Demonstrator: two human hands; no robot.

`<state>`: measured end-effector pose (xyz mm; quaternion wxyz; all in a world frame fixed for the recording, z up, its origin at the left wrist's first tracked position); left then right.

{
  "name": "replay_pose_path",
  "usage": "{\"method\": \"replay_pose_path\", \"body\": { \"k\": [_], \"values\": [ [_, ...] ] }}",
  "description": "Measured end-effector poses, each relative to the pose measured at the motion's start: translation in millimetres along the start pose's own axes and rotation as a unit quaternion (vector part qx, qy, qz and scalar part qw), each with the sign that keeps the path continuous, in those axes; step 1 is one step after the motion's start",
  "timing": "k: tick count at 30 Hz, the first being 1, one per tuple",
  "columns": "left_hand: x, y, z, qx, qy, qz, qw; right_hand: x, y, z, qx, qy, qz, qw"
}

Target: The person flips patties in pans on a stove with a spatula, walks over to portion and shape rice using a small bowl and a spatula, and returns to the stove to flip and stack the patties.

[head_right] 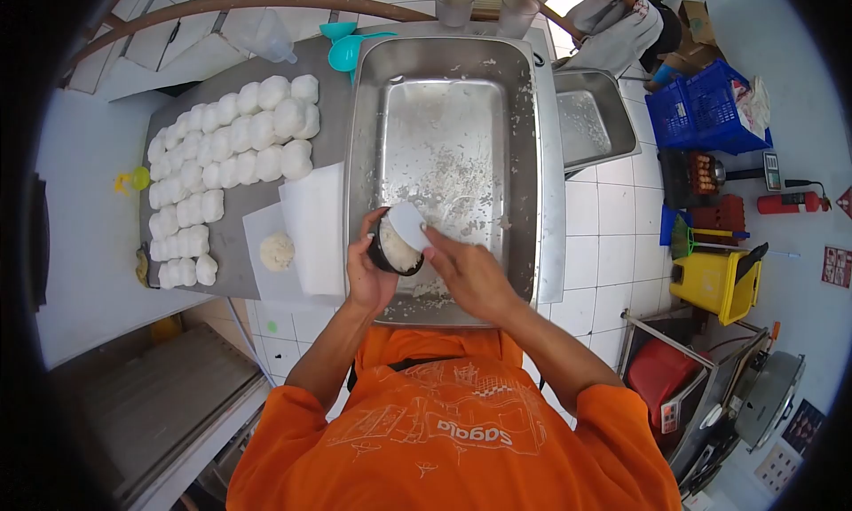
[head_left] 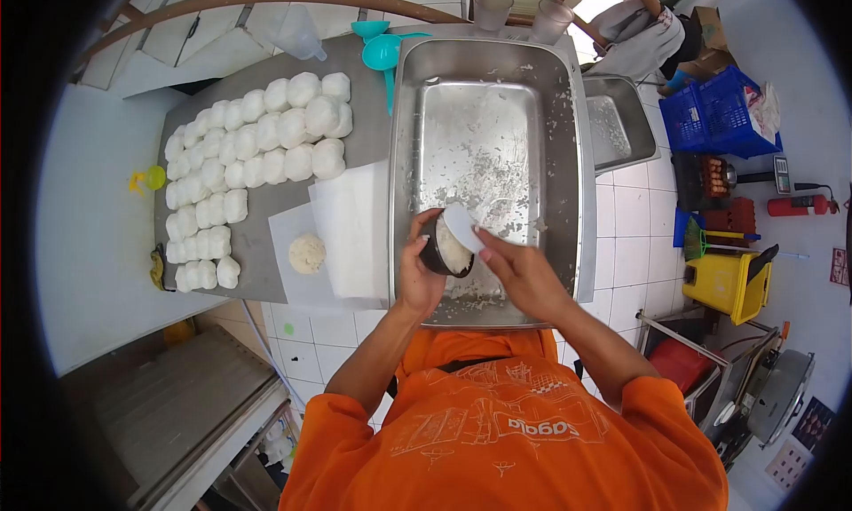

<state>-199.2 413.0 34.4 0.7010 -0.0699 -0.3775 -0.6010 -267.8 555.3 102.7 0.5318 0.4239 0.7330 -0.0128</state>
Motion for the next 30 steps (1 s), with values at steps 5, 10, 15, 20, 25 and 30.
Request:
{"method": "replay_pose_path", "body": {
  "k": [5, 10, 15, 20, 25, 30],
  "values": [
    [-7, 6, -8, 0.03, 0.014, -0.043, 0.999, 18, 11, -4, -0.002, -0.053, -0.003, 0.999],
    [-8, 16, 2, 0.041, 0.115, -0.079, 0.989, -19, 20, 17, 0.004, -0.009, -0.001, 1.0],
    [84, 38, -58, 0.063, 0.184, -0.024, 0.981, 13, 18, 3, 0.065, 0.06, -0.048, 0.995],
    [162, 27, -148, 0.155, -0.087, 0.093, 0.98, 74, -4, 13, 0.0, 0.249, 0.071, 0.966],
    [141, 13, -174, 0.05, 0.248, -0.013, 0.967, 14, -18, 29, 0.12, 0.371, -0.058, 0.919],
    [108, 29, -151, 0.004, 0.354, -0.072, 0.932, -85, -27, 99, 0.162, -0.131, -0.093, 0.974]
  ]
}}
Point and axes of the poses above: each hand's wrist, its own y-axis away from the middle knuckle, its own z-axis out of the palm, x = y × z, the point moved 9 cm from there along -y, towards the middle knuckle, and after that the axes turned 1 degree about -z, right-handed, at the moved point
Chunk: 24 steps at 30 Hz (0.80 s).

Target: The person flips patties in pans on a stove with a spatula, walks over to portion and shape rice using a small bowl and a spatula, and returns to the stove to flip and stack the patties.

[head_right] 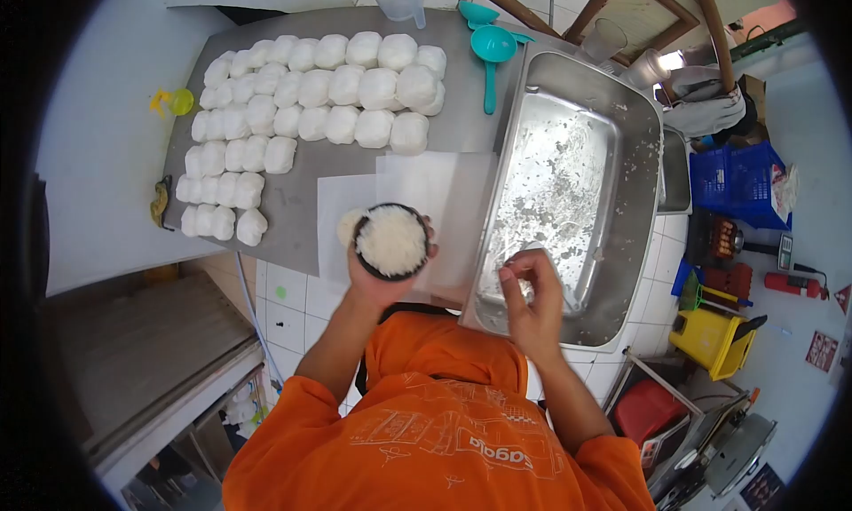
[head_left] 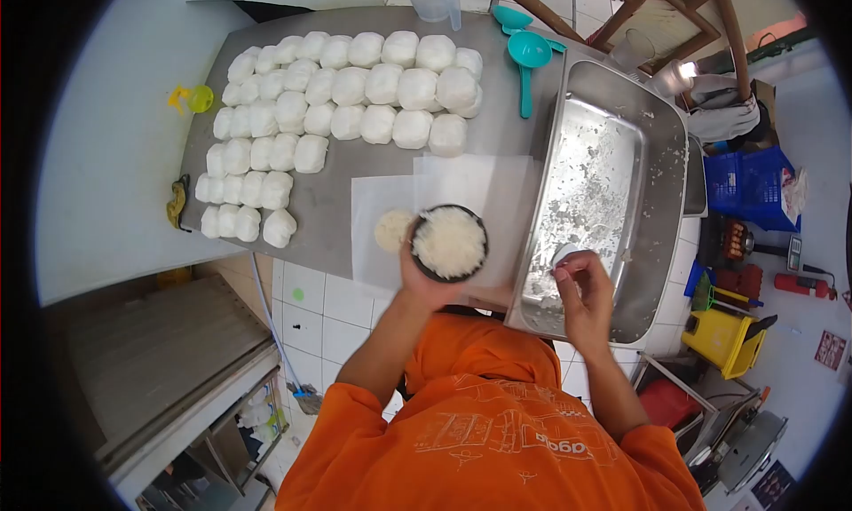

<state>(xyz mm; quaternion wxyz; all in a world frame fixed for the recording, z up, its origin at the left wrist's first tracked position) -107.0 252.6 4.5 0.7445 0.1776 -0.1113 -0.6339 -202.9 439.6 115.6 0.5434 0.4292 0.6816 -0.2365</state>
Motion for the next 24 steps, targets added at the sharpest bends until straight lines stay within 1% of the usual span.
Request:
{"method": "replay_pose_path", "body": {
  "k": [1, 2, 3, 4, 5, 6, 7, 8, 9, 11, 12, 13, 14, 15, 16, 17, 18, 19, 21, 23, 24],
  "values": [
    [-5, 5, 4, -0.008, -0.002, -0.003, 1.0, 7, 9, 27, 0.016, -0.147, 0.074, 0.986],
    [-3, 13, 7, 0.012, -0.067, 0.022, 0.997, 13, 14, 61, 0.002, -0.296, 0.153, 0.943],
    [0, 23, 13, 0.032, -0.131, 0.045, 0.99, 17, 21, 96, -0.01, -0.437, 0.226, 0.871],
    [11, 29, 20, 0.051, -0.196, 0.07, 0.977, 24, 24, 125, 0.011, -0.494, 0.264, 0.828],
    [13, 33, 54, -0.12, -0.31, 0.061, 0.941, 19, 24, 150, -0.009, -0.57, 0.286, 0.771],
    [28, 43, 72, -0.104, -0.583, 0.152, 0.792, 30, 27, 165, -0.03, -0.634, 0.291, 0.716],
    [34, 55, 87, -0.075, -0.794, 0.224, 0.56, 29, 29, 181, -0.049, -0.694, 0.298, 0.653],
    [46, 64, 82, -0.029, -0.809, 0.274, 0.52, 30, 29, 186, -0.062, -0.683, 0.292, 0.667],
    [58, 65, 79, -0.003, -0.832, 0.273, 0.483, 19, 23, 192, -0.074, -0.671, 0.286, 0.68],
    [92, 67, 73, 0.045, -0.873, 0.262, 0.408, 24, 29, 200, -0.128, -0.677, 0.275, 0.67],
    [111, 69, 66, 0.023, -0.853, 0.296, 0.428, 38, 27, 204, -0.123, -0.685, 0.264, 0.668],
    [139, 69, 41, 0.048, -0.835, 0.313, 0.449, 52, 24, 208, -0.118, -0.692, 0.254, 0.665],
    [165, 67, 19, 0.071, -0.816, 0.331, 0.469, 70, 16, 207, -0.1, -0.69, 0.24, 0.675],
    [172, 58, 7, 0.057, -0.874, 0.293, 0.383, 81, 6, 205, -0.084, -0.687, 0.227, 0.685],
    [178, 51, -5, 0.042, -0.922, 0.25, 0.292, 94, -2, 200, -0.006, -0.673, 0.245, 0.698],
    [179, 44, -20, 0.025, -0.958, 0.204, 0.198, 103, -6, 199, 0.029, -0.669, 0.241, 0.703],
    [178, 40, -47, 0.022, -0.984, 0.131, 0.117, 115, -9, 197, 0.062, -0.663, 0.238, 0.707],
    [182, 39, -56, 0.018, -0.989, 0.116, 0.094, 128, -10, 195, 0.094, -0.655, 0.236, 0.711],
    [196, 37, -69, 0.008, -0.995, 0.09, 0.043, 150, -17, 191, 0.102, -0.673, 0.209, 0.702],
    [219, 43, -72, 0.028, -0.996, 0.085, 0.031, 165, -18, 185, 0.101, -0.691, 0.194, 0.689],
    [231, 44, -71, 0.039, -0.995, 0.086, 0.024, 167, -20, 184, 0.096, -0.712, 0.191, 0.669]
  ]
}}
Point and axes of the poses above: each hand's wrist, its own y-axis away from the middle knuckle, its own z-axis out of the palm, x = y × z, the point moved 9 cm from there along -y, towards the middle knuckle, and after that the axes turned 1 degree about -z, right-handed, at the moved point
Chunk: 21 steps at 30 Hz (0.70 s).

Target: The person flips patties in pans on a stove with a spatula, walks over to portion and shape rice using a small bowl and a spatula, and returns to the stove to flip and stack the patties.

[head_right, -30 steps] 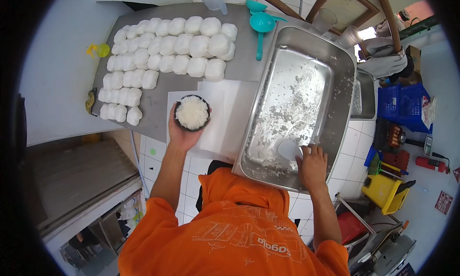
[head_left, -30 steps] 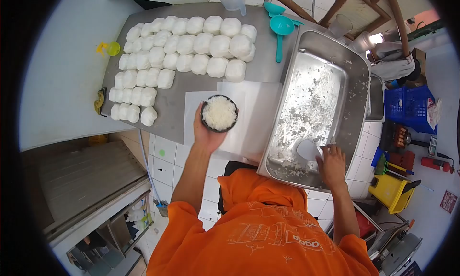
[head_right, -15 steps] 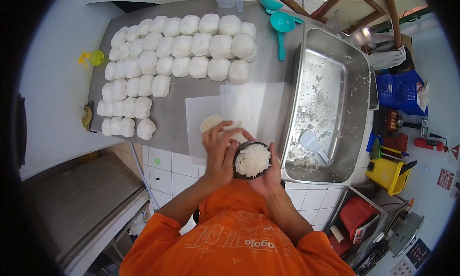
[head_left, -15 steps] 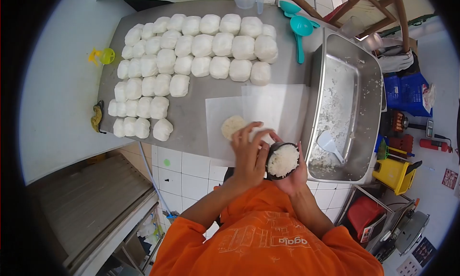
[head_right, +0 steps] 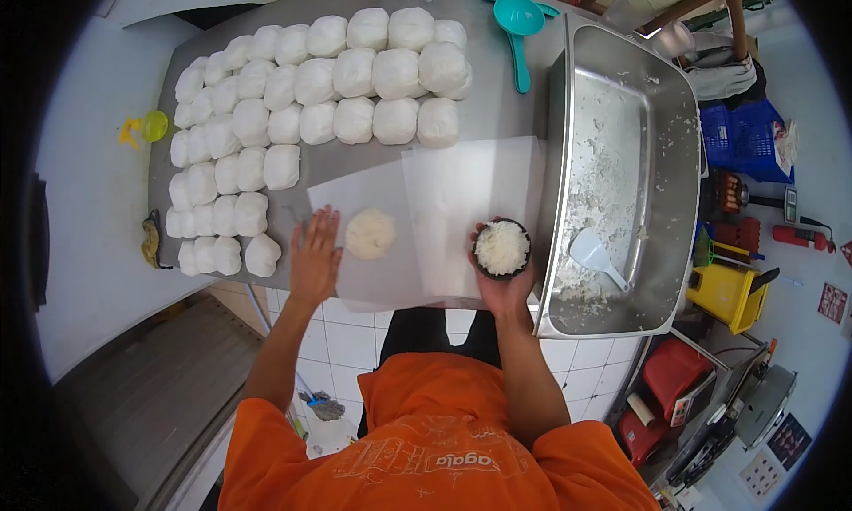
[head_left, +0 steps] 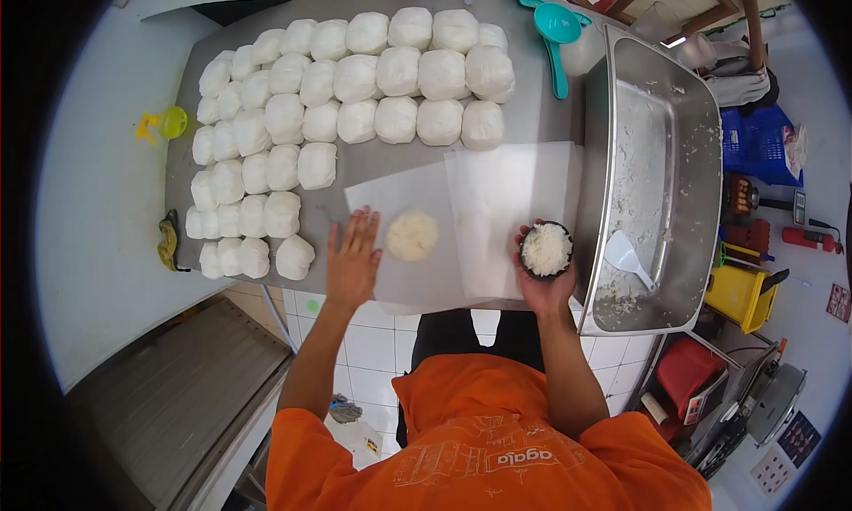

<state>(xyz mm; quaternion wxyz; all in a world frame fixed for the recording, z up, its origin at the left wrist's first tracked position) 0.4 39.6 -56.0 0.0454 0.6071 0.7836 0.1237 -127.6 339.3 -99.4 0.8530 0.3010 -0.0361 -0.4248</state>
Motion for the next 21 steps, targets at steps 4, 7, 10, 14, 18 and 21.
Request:
{"method": "replay_pose_path", "body": {
  "k": [4, 7, 10, 14, 18, 21],
  "values": [
    [-35, 1, -7, 0.008, 0.022, 0.017, 1.0, -2, -4, 4, 0.03, 0.02, -0.022, 0.999],
    [-44, -3, -21, 0.036, 0.088, 0.023, 0.995, -15, -4, 23, 0.153, 0.138, -0.174, 0.963],
    [-42, -1, -43, 0.072, 0.138, 0.006, 0.988, -47, 20, 96, 0.135, 0.517, -0.426, 0.73],
    [-55, 13, -78, 0.149, 0.202, -0.036, 0.967, -22, 20, 128, 0.078, 0.755, -0.505, 0.411],
    [-53, 22, -116, 0.188, 0.251, -0.071, 0.947, 9, -12, 92, 0.039, 0.857, -0.396, 0.327],
    [-44, 21, -148, 0.243, 0.263, -0.06, 0.932, -1, -8, 105, 0.034, 0.844, -0.388, 0.368]
  ]
}}
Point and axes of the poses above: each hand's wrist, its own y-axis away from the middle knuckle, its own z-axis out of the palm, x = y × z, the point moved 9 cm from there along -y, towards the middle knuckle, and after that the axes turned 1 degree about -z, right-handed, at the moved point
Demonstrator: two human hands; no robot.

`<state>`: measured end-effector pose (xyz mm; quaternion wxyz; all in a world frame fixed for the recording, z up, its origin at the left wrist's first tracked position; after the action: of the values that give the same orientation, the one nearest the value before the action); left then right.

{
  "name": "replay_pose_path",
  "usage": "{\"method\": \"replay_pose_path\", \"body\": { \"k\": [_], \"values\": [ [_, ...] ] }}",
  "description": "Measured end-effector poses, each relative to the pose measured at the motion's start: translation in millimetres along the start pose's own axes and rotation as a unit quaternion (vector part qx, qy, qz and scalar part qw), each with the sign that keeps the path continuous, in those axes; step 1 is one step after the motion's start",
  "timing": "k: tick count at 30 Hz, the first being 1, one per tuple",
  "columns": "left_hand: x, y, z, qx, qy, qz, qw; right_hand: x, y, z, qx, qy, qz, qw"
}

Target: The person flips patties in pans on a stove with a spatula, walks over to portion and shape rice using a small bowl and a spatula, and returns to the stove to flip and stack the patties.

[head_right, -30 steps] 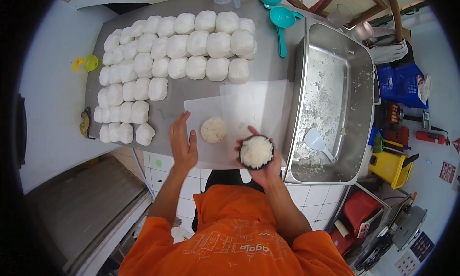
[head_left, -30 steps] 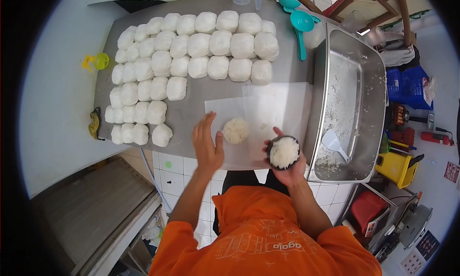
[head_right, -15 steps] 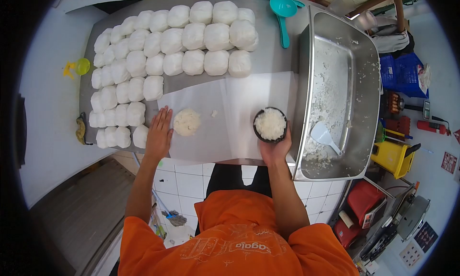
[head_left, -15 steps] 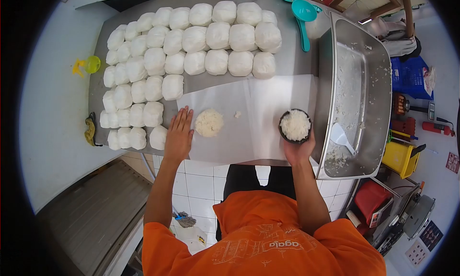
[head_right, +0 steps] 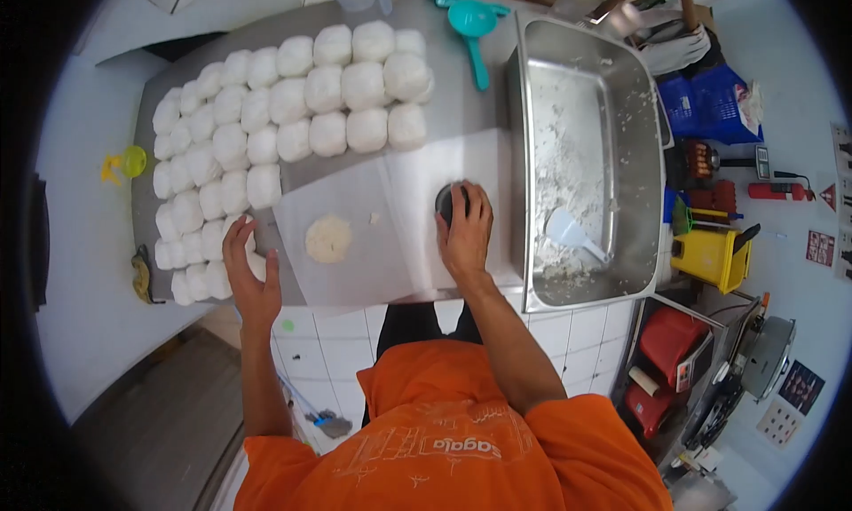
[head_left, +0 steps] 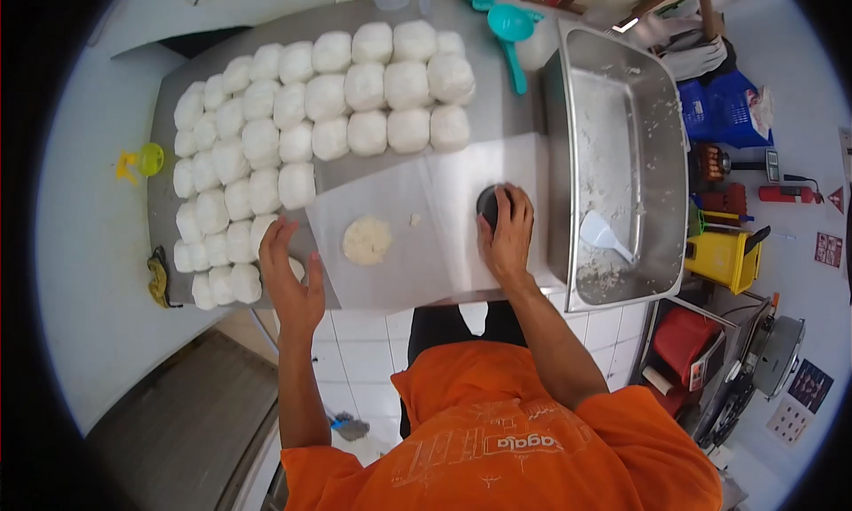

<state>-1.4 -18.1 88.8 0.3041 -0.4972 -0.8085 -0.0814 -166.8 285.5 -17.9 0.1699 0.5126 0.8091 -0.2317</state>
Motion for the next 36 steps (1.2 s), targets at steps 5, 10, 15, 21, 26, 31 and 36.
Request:
{"method": "replay_pose_path", "body": {
  "k": [5, 10, 15, 21, 26, 31, 36],
  "values": [
    [52, -27, -22, 0.02, 0.074, 0.024, 0.997, -29, -2, -55, 0.052, 0.012, -0.01, 0.999],
    [103, -32, 31, -0.105, 0.232, 0.042, 0.966, -38, -16, -180, 0.176, -0.314, 0.044, 0.932],
    [263, -25, 118, -0.216, 0.422, 0.165, 0.865, 30, 8, -176, 0.095, -0.678, 0.319, 0.656],
    [323, -33, 167, -0.21, 0.44, 0.164, 0.858, 81, -6, -215, 0.092, -0.65, 0.295, 0.695],
    [315, -62, 191, -0.148, 0.377, 0.119, 0.907, 247, 16, -166, -0.3, 0.193, 0.161, 0.92],
    [328, -64, 205, -0.119, 0.346, 0.06, 0.929, 253, 33, -136, -0.416, 0.285, -0.057, 0.862],
    [325, -53, 200, -0.058, 0.315, 0.01, 0.947, 236, -26, -174, -0.502, 0.084, 0.048, 0.859]
  ]
}}
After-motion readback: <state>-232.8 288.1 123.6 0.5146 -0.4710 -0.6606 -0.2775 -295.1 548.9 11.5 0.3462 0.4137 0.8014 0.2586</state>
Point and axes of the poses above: each hand's wrist, its own y-axis away from the middle knuckle, its own z-axis out of the palm, x = y × z, the point moved 9 cm from there along -y, towards the middle knuckle, and after that the axes turned 1 degree about -z, right-handed, at the moved point
